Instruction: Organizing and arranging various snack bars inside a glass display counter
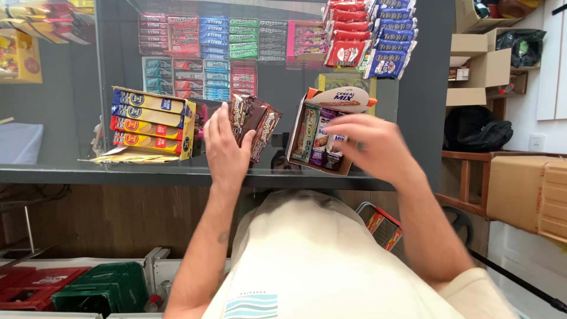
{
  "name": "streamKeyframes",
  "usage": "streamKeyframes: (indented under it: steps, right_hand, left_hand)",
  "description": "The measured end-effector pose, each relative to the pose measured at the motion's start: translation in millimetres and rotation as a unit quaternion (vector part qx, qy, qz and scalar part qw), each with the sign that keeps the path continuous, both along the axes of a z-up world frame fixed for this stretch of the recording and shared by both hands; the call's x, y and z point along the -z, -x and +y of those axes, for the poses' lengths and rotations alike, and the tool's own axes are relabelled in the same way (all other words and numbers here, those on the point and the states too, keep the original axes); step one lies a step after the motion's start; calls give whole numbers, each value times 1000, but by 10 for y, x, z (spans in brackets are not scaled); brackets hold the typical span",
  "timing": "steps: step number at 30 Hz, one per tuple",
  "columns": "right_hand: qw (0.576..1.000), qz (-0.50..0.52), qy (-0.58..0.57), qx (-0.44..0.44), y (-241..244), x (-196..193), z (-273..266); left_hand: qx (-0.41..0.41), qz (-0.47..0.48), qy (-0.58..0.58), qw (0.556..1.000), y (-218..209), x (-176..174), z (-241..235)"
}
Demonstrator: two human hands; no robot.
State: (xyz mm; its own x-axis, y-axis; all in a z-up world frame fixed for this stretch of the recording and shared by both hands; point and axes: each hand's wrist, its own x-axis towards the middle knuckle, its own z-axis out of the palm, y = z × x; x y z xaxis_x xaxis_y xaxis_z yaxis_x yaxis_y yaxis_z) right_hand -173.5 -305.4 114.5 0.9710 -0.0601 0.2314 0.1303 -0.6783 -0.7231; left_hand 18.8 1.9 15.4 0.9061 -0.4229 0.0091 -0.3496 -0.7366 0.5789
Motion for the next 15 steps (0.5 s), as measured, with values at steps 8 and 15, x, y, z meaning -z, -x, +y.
streamKeyframes:
  steps: [8, 15]
  right_hand:
    - [906, -7, -222, 361, 922, 537, 110]
    - [908, 57, -293, 293, 1161, 718, 679]
  left_hand:
    - [16, 37, -7, 999, -252, 573, 155]
    - [9, 69, -38, 997, -232, 644, 235]
